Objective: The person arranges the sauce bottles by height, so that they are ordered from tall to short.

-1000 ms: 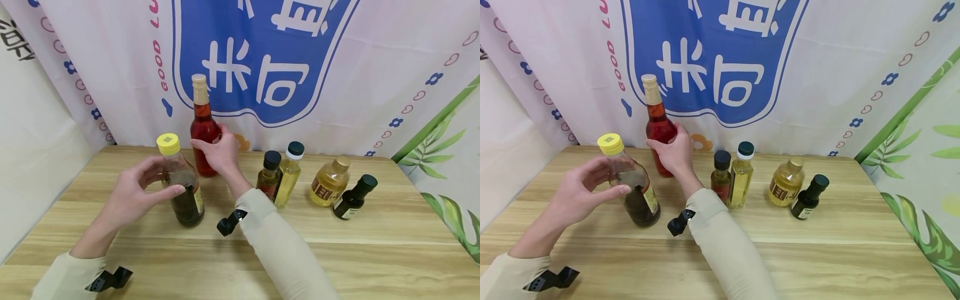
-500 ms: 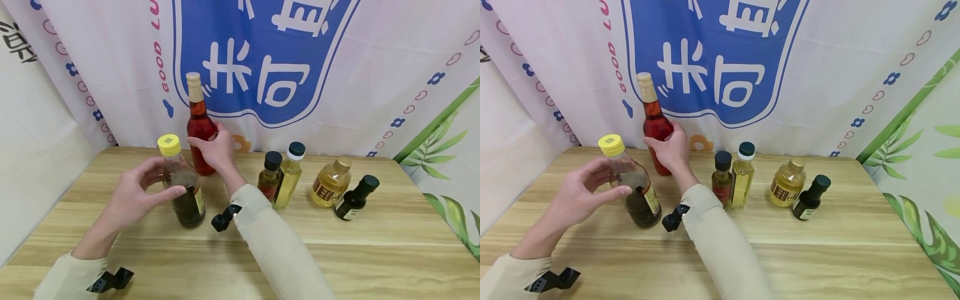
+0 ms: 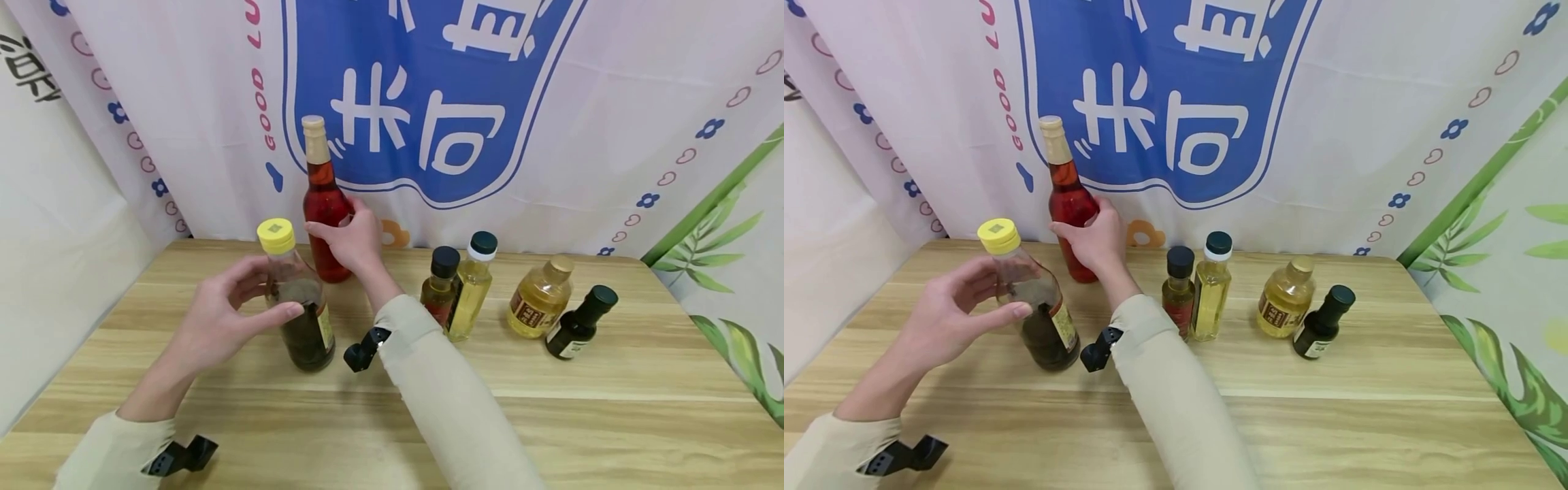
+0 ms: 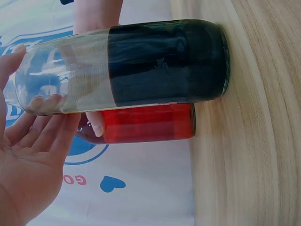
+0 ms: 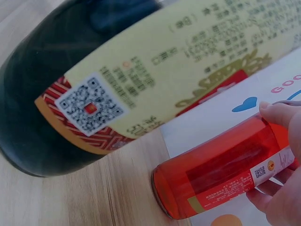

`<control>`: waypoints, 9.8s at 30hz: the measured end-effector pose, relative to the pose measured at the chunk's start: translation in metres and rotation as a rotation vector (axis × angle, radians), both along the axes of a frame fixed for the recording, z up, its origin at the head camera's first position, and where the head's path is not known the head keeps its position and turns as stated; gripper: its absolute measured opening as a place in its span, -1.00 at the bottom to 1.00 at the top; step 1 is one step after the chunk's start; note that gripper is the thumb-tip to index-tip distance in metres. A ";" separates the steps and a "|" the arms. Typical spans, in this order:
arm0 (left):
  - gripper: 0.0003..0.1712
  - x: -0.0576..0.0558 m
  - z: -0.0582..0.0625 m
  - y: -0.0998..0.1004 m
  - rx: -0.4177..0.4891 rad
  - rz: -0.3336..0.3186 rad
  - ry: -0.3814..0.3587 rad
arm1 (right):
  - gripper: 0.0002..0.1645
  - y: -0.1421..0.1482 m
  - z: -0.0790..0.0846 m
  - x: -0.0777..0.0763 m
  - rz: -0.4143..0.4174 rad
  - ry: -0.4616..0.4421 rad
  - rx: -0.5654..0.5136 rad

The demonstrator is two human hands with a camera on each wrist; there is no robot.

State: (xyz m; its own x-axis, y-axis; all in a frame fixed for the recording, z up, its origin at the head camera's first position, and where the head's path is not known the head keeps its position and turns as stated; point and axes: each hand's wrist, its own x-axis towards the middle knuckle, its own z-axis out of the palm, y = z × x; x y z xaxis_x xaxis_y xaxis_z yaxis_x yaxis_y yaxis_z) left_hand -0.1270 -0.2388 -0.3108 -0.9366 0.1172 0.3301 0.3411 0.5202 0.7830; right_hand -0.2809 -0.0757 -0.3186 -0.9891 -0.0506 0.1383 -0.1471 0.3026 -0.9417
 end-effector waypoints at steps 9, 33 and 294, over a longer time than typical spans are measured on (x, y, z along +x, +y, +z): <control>-0.37 -0.003 -0.001 0.003 -0.005 -0.007 -0.015 | -0.14 0.003 -0.001 -0.001 -0.015 -0.015 0.001; -0.37 -0.002 -0.001 -0.001 -0.005 -0.006 0.001 | -0.19 -0.002 0.005 0.000 -0.016 -0.022 0.055; -0.19 -0.124 -0.034 0.162 0.380 0.630 0.069 | -0.39 0.251 -0.005 0.092 0.128 0.015 0.203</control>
State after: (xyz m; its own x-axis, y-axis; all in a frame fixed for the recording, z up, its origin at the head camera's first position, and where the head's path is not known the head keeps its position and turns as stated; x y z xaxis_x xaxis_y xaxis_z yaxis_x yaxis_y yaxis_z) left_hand -0.2515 -0.0764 -0.3445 -0.7641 -0.5702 0.3017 0.1226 0.3309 0.9357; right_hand -0.1893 0.1755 -0.3232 -0.9707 -0.2037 0.1271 -0.2100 0.4632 -0.8610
